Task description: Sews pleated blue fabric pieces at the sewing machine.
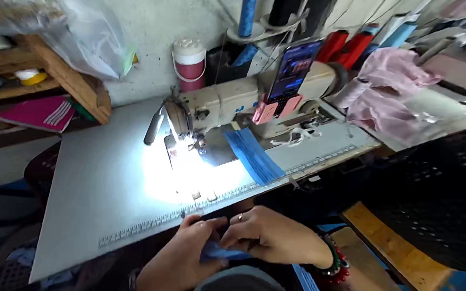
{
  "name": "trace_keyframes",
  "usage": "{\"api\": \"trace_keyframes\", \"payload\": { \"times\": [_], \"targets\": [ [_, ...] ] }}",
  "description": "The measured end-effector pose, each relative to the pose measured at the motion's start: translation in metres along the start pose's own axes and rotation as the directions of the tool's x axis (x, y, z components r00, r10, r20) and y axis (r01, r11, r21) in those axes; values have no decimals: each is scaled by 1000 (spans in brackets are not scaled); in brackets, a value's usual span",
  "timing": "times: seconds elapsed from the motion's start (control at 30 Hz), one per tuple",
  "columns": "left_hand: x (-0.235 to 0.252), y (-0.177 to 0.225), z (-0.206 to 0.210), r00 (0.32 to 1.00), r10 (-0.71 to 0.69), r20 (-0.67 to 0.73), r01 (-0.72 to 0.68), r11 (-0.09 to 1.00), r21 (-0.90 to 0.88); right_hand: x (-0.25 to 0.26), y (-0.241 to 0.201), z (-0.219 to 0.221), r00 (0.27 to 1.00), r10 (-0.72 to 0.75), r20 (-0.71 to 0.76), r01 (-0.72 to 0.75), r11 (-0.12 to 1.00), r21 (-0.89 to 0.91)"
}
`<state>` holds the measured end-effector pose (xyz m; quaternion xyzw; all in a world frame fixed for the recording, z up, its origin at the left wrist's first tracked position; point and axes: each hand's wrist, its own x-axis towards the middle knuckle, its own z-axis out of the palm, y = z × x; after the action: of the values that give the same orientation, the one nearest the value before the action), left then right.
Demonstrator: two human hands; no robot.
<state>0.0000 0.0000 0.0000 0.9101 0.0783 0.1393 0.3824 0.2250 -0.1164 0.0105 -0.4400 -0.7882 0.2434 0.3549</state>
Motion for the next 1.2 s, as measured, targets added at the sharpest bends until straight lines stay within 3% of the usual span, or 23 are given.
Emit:
{"api": "trace_keyframes", "payload": {
  "times": [0.1,0.17,0.27,0.37,0.53,0.67,0.73,0.9,1.07,1.2],
  "targets": [
    [-6,-27,-22,995,-74,65,80,992,-101,-3,16,-2,994,107,4,-107,994,33],
    [-5,-50,-38,985,-158,64,162,984,-75,-1,36,-5,972,231,42,-232,971,50],
    [6,-80,-47,959,-274,-76,282,951,123,15,74,-10,929,370,24,-370,929,-1],
    [25,-105,-51,931,-306,-198,355,885,301,42,103,-13,898,435,-72,-439,897,-58],
    [40,-123,-62,847,-358,-393,491,810,321,61,114,-15,885,385,-261,-460,807,-371],
    [10,-127,-71,796,-283,-535,447,871,205,48,106,-12,906,295,-304,-392,855,-339],
    [-10,-127,-69,794,-316,-519,473,858,201,37,105,-3,912,307,-271,-384,870,-310],
    [-45,-94,-45,890,-289,-353,403,860,314,11,95,17,921,346,-179,-386,869,-309],
    [-62,-87,-26,851,-283,-442,428,862,273,-1,86,26,929,327,-171,-365,883,-295],
    [-64,-84,-24,859,-283,-427,434,844,316,-7,83,24,933,325,-152,-358,876,-324]
  ]
}}
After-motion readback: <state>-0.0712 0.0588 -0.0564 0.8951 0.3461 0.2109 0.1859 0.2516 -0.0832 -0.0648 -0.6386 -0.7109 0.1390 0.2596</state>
